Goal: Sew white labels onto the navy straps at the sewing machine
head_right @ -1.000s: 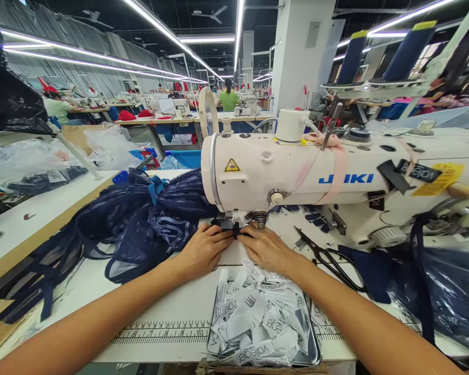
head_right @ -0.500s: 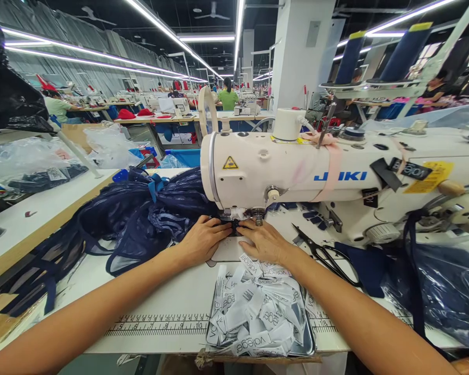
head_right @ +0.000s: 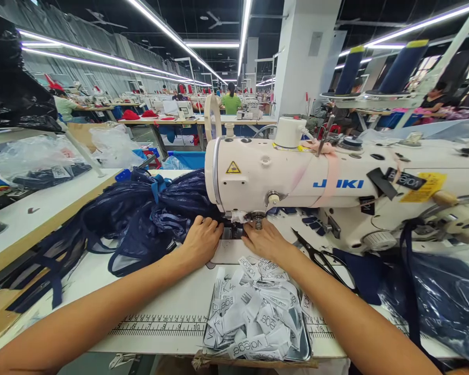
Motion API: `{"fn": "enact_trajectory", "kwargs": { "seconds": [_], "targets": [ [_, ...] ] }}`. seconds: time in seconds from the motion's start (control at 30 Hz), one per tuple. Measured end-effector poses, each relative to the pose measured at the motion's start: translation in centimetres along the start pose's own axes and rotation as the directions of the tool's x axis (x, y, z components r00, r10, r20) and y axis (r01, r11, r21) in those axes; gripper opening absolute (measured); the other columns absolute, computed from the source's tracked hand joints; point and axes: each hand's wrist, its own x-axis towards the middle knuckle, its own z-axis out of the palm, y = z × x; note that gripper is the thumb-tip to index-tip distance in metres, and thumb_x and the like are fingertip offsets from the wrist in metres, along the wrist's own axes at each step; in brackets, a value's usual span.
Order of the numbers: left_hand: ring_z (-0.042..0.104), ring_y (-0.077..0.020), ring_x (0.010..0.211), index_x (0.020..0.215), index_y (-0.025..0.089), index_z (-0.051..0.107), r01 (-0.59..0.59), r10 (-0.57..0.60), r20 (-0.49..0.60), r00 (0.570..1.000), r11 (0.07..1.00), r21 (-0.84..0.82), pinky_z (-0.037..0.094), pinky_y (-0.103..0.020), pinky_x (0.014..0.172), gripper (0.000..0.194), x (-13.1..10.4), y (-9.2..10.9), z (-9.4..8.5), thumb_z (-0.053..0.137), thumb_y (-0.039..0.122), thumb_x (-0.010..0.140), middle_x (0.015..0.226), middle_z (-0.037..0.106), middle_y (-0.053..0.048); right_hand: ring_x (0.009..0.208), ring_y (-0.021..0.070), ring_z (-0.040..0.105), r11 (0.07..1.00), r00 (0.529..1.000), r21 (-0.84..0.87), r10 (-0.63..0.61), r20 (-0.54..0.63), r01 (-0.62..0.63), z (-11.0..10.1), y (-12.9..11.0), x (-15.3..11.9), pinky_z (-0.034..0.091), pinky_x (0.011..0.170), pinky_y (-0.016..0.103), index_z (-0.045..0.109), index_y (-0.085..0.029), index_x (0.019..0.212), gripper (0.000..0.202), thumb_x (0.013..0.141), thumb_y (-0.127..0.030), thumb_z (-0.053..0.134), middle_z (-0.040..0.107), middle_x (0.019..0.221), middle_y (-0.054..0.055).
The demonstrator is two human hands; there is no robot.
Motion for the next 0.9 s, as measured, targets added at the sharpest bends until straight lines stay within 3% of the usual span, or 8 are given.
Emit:
{"fn": "enact_trajectory", "kwargs": {
  "seconds": [0.17, 0.37, 0.53, 0.9],
  "targets": [
    [0.049, -0.0254, 0.088, 0.113, 0.015, 0.054, -0.041, 0.041, 0.009, 0.999, 0.999, -0.008, 0.027, -0.047, 0.086, 0.038, 0.9, -1.0, 0.3, 0.046, 0.009, 0.077, 0.09, 0.06, -0.011, 0.078, 0.0212, 0.059, 0.986, 0.984, 0.004, -0.168, 0.055, 0.168, -1.5, -0.3, -1.4, 0.048, 0.073, 0.034, 0.06, -0.012, 0.078, 0.009, 0.073, -0.015, 0.054, 0.062, 0.088, 0.013],
    [0.048, -0.0244, 0.095, 0.113, 0.021, 0.055, -0.097, 0.096, -0.015, 0.995, 0.994, -0.057, 0.028, -0.045, 0.089, 0.036, 1.5, -2.0, 1.3, 0.044, 0.012, 0.079, 0.098, 0.06, -0.009, 0.078, 0.0196, 0.058, 0.959, 0.959, 0.002, -0.284, -0.015, 0.284, -0.4, 0.1, -2.2, 0.048, 0.07, 0.031, 0.058, -0.013, 0.071, 0.017, 0.07, 0.002, 0.048, 0.06, 0.08, 0.01],
    [0.048, -0.0242, 0.094, 0.112, 0.021, 0.056, -0.1, 0.098, -0.027, 0.995, 0.992, -0.074, 0.029, -0.045, 0.089, 0.035, 1.5, -2.0, 1.6, 0.044, 0.013, 0.08, 0.098, 0.061, -0.01, 0.069, 0.0168, 0.055, 0.962, 0.961, 0.009, -0.274, -0.02, 0.275, -0.1, 0.0, -2.1, 0.047, 0.061, 0.027, 0.054, -0.014, 0.07, 0.024, 0.067, 0.007, 0.045, 0.057, 0.076, 0.006],
    [0.048, -0.025, 0.095, 0.11, 0.019, 0.057, -0.091, 0.09, -0.011, 0.996, 0.992, -0.085, 0.03, -0.044, 0.086, 0.034, 1.9, -1.9, 1.6, 0.045, 0.012, 0.079, 0.098, 0.061, -0.01, 0.071, 0.0177, 0.052, 0.962, 0.961, 0.04, -0.265, -0.072, 0.268, 0.0, -1.1, -1.8, 0.044, 0.056, 0.027, 0.052, -0.014, 0.068, 0.023, 0.072, 0.007, 0.043, 0.054, 0.074, 0.006]
  ]
}}
